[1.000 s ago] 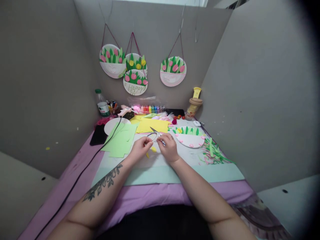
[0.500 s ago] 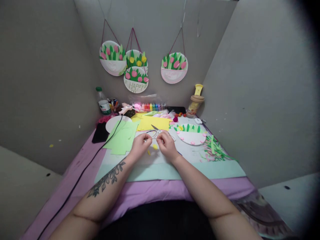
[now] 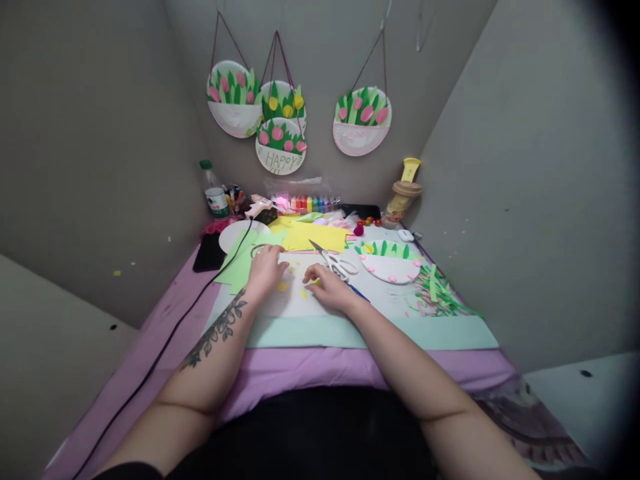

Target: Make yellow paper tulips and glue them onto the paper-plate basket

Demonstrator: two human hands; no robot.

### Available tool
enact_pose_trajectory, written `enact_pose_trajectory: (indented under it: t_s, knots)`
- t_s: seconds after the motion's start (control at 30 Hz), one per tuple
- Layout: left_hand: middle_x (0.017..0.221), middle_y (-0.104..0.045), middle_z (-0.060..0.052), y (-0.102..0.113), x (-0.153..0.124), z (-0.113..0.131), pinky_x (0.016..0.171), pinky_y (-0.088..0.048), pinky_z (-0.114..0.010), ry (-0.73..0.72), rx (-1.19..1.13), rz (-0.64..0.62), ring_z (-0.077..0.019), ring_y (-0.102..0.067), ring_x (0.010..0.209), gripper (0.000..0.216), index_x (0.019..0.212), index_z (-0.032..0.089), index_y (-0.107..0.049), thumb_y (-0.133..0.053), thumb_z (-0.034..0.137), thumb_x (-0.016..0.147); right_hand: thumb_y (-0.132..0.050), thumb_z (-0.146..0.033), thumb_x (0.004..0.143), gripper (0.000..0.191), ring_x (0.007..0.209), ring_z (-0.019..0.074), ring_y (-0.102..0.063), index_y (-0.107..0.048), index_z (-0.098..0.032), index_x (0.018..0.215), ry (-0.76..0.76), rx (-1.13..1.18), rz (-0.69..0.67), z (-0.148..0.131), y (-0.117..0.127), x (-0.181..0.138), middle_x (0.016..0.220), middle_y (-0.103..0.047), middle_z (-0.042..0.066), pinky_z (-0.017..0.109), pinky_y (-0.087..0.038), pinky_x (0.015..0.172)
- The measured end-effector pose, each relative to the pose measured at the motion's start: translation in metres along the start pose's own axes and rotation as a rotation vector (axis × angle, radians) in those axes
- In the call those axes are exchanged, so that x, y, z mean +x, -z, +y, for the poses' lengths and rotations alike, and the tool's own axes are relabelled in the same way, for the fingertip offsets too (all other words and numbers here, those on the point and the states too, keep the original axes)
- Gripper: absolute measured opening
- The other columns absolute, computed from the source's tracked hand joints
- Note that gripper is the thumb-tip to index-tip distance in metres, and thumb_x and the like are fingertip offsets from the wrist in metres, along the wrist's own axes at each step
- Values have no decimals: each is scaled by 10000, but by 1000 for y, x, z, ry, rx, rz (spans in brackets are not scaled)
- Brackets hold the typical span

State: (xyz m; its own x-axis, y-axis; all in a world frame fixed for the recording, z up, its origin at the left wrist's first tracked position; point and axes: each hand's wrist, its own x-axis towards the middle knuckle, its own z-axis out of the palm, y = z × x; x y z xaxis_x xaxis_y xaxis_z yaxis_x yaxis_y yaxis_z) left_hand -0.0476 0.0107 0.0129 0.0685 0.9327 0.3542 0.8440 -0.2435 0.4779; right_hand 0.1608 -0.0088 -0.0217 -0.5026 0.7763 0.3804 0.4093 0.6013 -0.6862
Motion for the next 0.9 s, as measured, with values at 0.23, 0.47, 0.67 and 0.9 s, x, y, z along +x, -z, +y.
enact_pose_trajectory:
  t_s: [0.23,0.47,0.67,0.9]
  knots:
    - [905,-661,-92,-5,-5,9,885,-419,-367,-59,-35,-102,-247,-570,923,193,810,181,-667,-497,133,732,-445,24,653,364,849,172,-523,-505,-207,928,78,-58,-147,-2,-9,3,868,-591,16,310,-426,776]
    - [824,-680,-69,-5,0,6,750,-445,-302,-26,-181,-125,-204,-603,794,192,797,162,-670,-491,217,755,-450,-12,704,321,742,149,-505,-488,-204,958,25,11,-147,1,-7,3,767,-532,-19,278,-421,700]
    - [761,-702,-43,-7,-7,23,658,-448,-271,-26,-335,-252,-188,-623,728,321,782,151,-697,-473,380,804,-456,-114,766,245,708,136,-536,-455,-210,991,-104,211,235,9,-1,7,773,-501,-32,293,-451,696]
    - [766,-689,-37,-25,-18,31,659,-452,-275,-29,-396,-294,-181,-607,715,242,771,159,-669,-514,344,767,-490,-139,741,274,730,143,-545,-483,-207,1006,-98,286,301,5,-3,9,791,-528,-18,312,-451,711]
